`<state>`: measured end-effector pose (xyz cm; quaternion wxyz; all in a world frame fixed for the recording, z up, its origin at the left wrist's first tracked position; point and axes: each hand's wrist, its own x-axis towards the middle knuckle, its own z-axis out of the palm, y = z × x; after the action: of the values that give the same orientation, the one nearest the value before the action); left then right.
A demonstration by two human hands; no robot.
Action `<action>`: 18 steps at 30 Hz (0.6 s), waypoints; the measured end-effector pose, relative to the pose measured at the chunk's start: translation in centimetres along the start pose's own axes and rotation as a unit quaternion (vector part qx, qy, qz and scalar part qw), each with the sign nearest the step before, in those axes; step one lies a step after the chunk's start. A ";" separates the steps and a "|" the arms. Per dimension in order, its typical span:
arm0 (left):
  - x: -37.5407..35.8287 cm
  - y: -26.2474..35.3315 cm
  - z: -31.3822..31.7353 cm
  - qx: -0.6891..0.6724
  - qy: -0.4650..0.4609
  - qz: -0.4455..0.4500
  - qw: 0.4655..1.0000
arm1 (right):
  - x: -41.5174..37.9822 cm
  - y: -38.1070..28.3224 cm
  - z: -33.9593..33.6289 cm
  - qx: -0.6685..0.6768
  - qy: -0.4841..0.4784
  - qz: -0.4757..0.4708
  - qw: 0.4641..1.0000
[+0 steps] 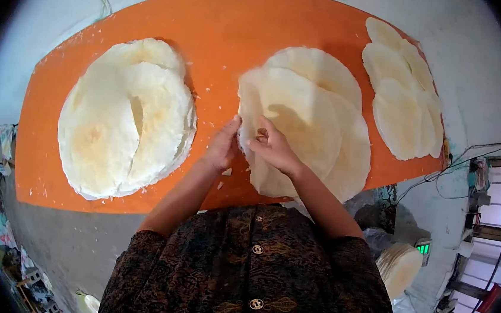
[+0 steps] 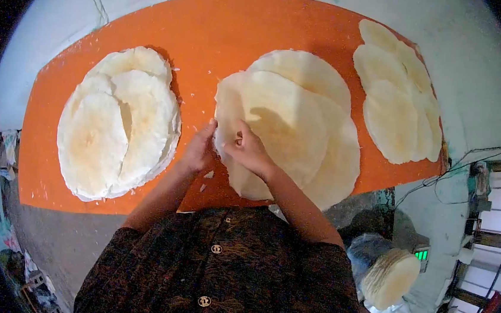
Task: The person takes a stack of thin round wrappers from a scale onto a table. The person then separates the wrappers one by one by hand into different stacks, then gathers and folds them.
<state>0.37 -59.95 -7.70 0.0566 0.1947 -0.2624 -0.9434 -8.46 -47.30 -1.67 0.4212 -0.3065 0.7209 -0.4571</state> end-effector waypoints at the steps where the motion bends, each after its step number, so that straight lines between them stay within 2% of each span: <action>1: -0.2 -0.2 0.3 0.014 -0.012 0.001 1.000 | -0.5 0.0 0.4 -0.041 0.010 -0.041 0.998; 2: -0.5 -0.1 0.7 0.027 -0.024 0.002 0.999 | -0.8 0.1 0.6 -0.081 0.020 -0.081 0.993; 5: -0.7 -0.3 0.9 0.002 -0.040 -0.040 0.998 | -1.0 1.3 1.6 -0.133 0.078 -0.106 0.982; 8: -1.3 -0.3 2.1 0.032 -0.065 0.036 0.997 | -1.0 1.6 0.6 0.068 0.029 -0.083 0.994; 11: -2.4 -0.4 2.7 0.206 -0.032 0.075 0.975 | -1.2 2.7 0.3 0.124 0.027 -0.062 0.990; 12: -2.2 -0.6 2.6 0.203 -0.028 0.082 0.975 | -1.2 3.0 0.3 0.148 0.031 -0.059 0.987; 14: -1.6 -1.5 2.1 0.198 -0.017 0.096 0.975 | -1.0 4.2 0.4 0.103 0.066 -0.051 0.991; 17: -0.8 -1.9 2.3 0.166 0.121 0.049 0.977 | -0.3 5.3 0.9 0.054 0.101 -0.032 0.993; 18: -0.3 -1.8 1.7 0.153 0.137 0.050 0.977 | -0.2 5.4 0.9 0.043 0.107 -0.026 0.993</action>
<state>0.00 -57.54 -7.18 0.1090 0.3152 -0.4029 -0.8523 -7.86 -45.41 -6.78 0.3422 -0.2562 0.7333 -0.5287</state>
